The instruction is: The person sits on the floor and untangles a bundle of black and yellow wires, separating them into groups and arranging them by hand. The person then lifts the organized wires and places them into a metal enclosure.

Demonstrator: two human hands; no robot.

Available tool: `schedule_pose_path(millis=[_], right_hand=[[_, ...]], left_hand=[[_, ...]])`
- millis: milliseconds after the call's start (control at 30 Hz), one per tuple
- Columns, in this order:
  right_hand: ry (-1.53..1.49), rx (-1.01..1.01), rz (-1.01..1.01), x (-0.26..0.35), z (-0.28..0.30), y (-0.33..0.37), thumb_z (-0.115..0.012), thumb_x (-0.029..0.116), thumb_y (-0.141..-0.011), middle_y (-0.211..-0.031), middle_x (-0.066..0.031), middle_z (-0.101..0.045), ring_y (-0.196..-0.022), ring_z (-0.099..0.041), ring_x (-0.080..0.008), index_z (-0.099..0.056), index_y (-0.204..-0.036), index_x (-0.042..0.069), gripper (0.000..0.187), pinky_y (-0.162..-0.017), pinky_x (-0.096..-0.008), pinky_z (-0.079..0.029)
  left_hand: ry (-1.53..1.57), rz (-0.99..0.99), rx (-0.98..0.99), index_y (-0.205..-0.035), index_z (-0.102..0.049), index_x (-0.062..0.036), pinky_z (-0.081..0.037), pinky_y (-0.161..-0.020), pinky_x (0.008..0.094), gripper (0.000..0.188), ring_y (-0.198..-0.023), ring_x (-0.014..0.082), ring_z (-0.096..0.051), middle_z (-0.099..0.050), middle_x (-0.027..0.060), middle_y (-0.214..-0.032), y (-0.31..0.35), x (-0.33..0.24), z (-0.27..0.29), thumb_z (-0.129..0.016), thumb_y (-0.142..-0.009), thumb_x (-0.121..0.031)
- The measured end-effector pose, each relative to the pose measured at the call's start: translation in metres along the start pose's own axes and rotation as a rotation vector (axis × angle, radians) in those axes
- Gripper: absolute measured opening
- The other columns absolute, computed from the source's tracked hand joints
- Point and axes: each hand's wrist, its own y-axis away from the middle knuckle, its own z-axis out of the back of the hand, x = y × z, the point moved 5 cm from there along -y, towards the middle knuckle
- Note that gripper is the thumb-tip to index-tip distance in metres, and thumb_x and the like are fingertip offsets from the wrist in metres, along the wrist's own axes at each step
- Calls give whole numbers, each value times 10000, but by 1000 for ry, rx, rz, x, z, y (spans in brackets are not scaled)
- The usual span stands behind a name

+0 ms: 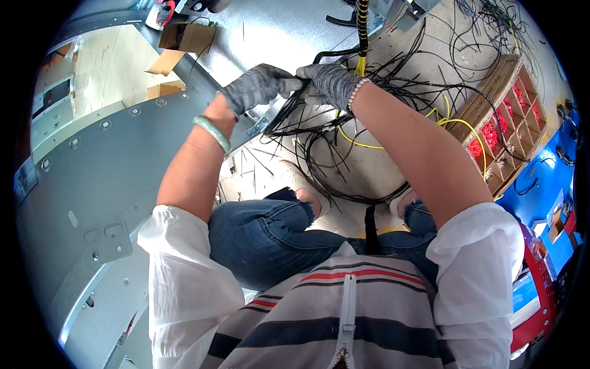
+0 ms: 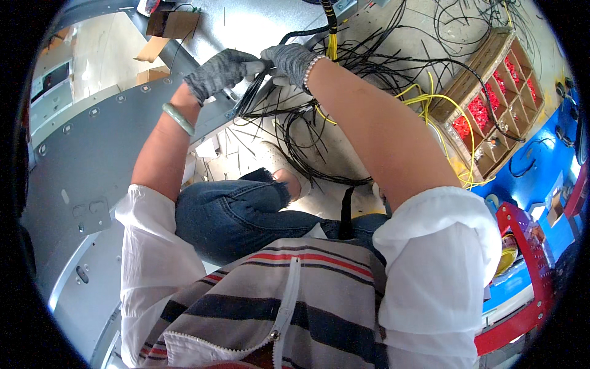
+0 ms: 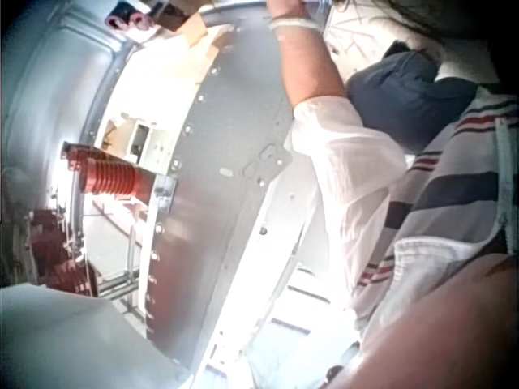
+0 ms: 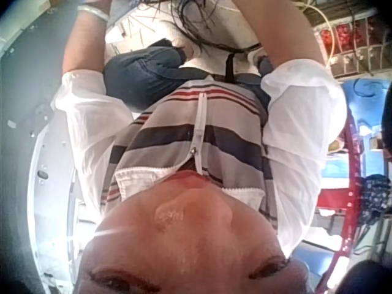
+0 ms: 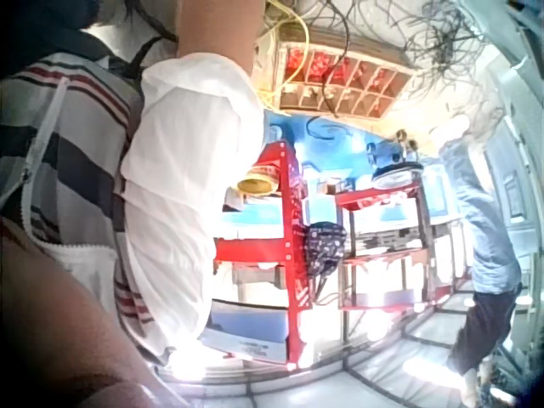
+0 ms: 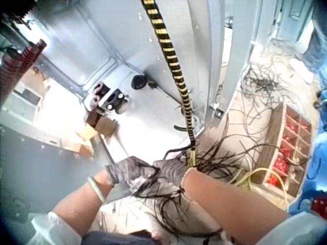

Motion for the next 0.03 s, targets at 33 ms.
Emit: schedule_pose_path(millis=[33], right_hand=[[-5,-7,5,2,2,3,-540,286,-810,-892,-44,-602,-756,-592,-155,-546,-957,71,260,-654,-294,-506]], left_hand=[[134,16,87,-1022,-619,-125,-445,-703,236,393,-713,130,-561,-637,96,-870,-4,10,1,-649,-726,-383]])
